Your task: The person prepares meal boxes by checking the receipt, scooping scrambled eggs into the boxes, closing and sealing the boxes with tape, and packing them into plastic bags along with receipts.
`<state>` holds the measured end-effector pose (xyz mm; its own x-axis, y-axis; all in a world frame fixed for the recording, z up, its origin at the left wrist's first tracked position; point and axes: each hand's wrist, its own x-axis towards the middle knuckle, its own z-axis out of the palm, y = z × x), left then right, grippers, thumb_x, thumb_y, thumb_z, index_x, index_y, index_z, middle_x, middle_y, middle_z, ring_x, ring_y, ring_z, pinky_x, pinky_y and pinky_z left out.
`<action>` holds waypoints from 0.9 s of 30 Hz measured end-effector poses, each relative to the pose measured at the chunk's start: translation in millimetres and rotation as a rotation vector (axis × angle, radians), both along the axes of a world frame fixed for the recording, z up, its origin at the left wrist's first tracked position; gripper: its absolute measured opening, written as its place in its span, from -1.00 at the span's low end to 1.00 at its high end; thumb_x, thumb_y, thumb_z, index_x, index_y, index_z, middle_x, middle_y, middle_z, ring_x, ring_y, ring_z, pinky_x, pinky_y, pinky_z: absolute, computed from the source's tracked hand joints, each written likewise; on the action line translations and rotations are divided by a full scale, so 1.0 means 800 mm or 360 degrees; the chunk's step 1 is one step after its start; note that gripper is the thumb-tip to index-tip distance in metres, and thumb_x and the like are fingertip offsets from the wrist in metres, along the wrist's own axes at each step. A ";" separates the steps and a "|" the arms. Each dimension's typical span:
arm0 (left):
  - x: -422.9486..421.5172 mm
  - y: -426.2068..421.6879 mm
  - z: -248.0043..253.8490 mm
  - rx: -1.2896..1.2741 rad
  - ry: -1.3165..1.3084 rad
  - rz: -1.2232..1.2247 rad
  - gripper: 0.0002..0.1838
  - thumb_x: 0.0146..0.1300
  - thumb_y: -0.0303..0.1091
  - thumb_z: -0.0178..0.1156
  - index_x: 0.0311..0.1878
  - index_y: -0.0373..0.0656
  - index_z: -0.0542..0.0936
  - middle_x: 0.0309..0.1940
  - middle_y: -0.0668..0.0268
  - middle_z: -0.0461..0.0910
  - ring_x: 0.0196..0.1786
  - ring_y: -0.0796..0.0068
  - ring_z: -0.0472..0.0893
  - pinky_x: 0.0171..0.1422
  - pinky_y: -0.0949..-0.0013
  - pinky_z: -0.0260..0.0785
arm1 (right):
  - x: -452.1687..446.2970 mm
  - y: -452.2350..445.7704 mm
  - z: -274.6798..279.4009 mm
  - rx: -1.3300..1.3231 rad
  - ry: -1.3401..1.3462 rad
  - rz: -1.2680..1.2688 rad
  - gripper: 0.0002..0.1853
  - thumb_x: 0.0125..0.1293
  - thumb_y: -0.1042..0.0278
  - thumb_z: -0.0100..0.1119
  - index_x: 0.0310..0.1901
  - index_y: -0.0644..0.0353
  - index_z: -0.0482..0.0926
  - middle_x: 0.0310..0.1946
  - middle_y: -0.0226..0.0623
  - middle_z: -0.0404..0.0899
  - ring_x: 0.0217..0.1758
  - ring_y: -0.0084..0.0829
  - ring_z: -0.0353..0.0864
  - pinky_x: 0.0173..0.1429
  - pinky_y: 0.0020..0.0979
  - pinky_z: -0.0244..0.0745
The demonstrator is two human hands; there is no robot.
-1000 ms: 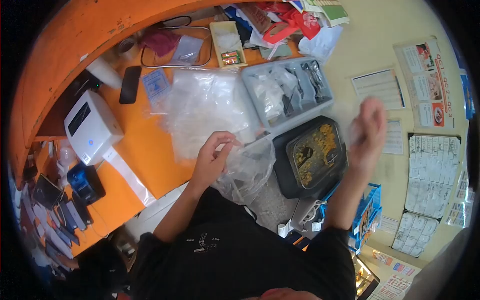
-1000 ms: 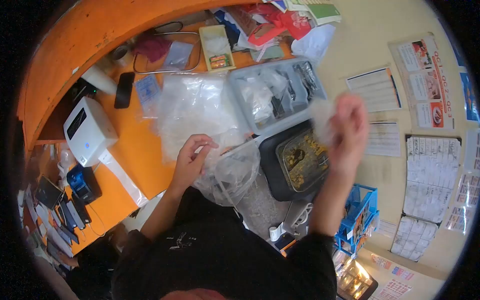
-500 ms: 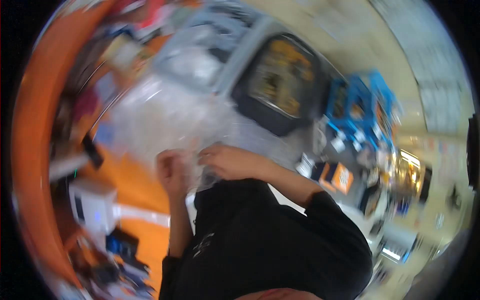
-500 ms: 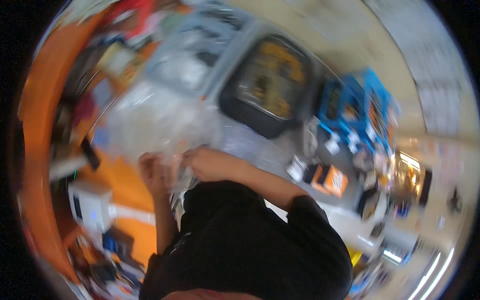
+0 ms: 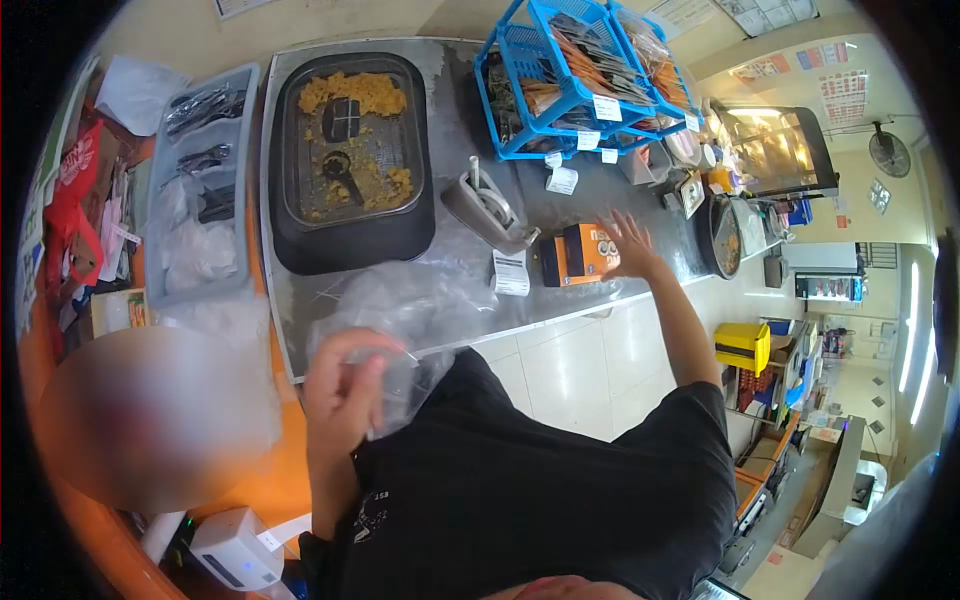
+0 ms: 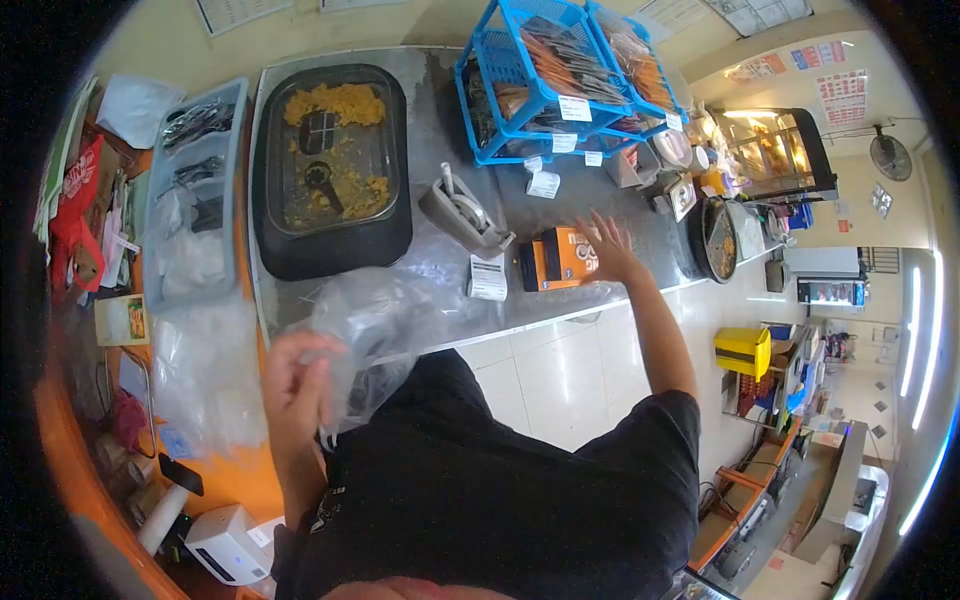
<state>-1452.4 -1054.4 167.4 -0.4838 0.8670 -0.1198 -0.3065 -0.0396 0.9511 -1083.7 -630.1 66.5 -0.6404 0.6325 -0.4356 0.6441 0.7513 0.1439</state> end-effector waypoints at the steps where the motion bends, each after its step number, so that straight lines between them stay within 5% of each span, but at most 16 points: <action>1: 0.000 0.012 -0.003 -0.0065 0.0047 0.0122 -0.82 0.44 -0.52 0.07 0.06 -0.23 0.47 -0.07 0.28 0.64 -0.67 0.84 0.32 -0.61 0.69 0.18 | 0.016 0.016 -0.007 -0.0022 -0.0159 0.0020 0.36 -0.30 0.00 0.65 0.58 -0.30 -0.06 0.59 -0.08 -0.07 0.58 0.20 -0.03 0.50 0.33 -0.02; 8: 0.010 0.035 -0.072 -0.0345 0.0108 0.0543 -0.80 0.47 -0.46 0.07 0.10 -0.20 0.47 -0.02 0.29 0.62 -0.66 0.86 0.27 -0.61 0.69 0.11 | 0.023 0.048 -0.018 -0.0095 0.0257 0.0094 0.20 -0.20 0.13 0.61 0.49 0.18 0.07 0.31 0.06 0.27 0.37 0.10 0.27 0.46 0.17 0.10; 11: 0.024 0.038 -0.074 -0.0408 0.0088 0.0554 -0.78 0.47 -0.45 0.07 0.13 -0.20 0.46 0.02 0.28 0.62 -0.63 0.85 0.29 -0.60 0.69 0.14 | 0.015 0.030 0.002 -0.0177 0.0691 0.0134 0.18 -0.23 0.18 0.61 0.46 0.23 0.11 0.26 0.03 0.32 0.28 0.09 0.33 0.39 0.05 0.23; 14: 0.034 0.048 -0.072 -0.0356 0.0045 0.0517 -0.78 0.48 -0.46 0.06 0.13 -0.19 0.46 0.04 0.26 0.62 -0.63 0.85 0.30 -0.58 0.69 0.17 | -0.045 -0.033 0.087 -0.0711 0.0999 -0.0237 0.28 -0.36 0.16 0.69 0.46 0.24 0.11 0.28 0.01 0.30 0.40 0.01 0.28 0.48 -0.07 0.21; 18: 0.043 0.053 -0.072 -0.0288 0.0054 0.0459 -0.79 0.48 -0.45 0.05 0.13 -0.20 0.45 0.05 0.25 0.61 -0.61 0.85 0.32 -0.55 0.70 0.20 | -0.119 -0.121 0.130 -0.1386 0.1193 0.0091 0.32 -0.33 0.08 0.69 0.48 0.25 0.05 0.42 -0.01 0.17 0.54 -0.09 0.13 0.56 -0.14 0.06; 21: 0.056 0.053 -0.083 -0.0219 0.0071 0.0490 -0.80 0.49 -0.46 0.04 0.12 -0.20 0.45 0.06 0.25 0.60 -0.57 0.84 0.35 -0.53 0.70 0.19 | -0.190 -0.200 0.081 -0.1758 0.1490 0.0410 0.35 -0.28 -0.01 0.72 0.47 0.22 -0.04 0.47 0.02 0.05 0.55 -0.08 0.09 0.56 -0.16 0.03; 24: 0.055 0.034 -0.124 -0.0245 0.0370 0.0708 -0.80 0.49 -0.46 0.05 0.12 -0.19 0.45 0.05 0.25 0.59 -0.54 0.84 0.37 -0.52 0.70 0.17 | -0.230 -0.256 0.017 -0.1937 0.1414 0.0321 0.33 -0.25 0.16 0.70 0.47 0.21 -0.11 0.43 0.14 0.04 0.52 0.06 0.14 0.54 -0.15 0.13; 27: 0.044 0.018 -0.132 -0.0195 0.0470 0.0949 -0.80 0.48 -0.46 0.06 0.12 -0.18 0.46 0.02 0.25 0.60 -0.53 0.83 0.36 -0.54 0.69 0.13 | -0.233 -0.269 -0.041 -0.1695 0.1510 0.0217 0.23 -0.18 0.16 0.66 0.46 0.24 0.00 0.37 0.19 0.16 0.49 0.11 0.19 0.53 -0.10 0.14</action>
<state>-1417.1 -1040.2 62.0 -0.9027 0.4302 0.0105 0.0077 -0.0081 0.9999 -1270.2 -844.9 33.4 -0.9805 0.1932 -0.0356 0.0914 0.2884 -0.9531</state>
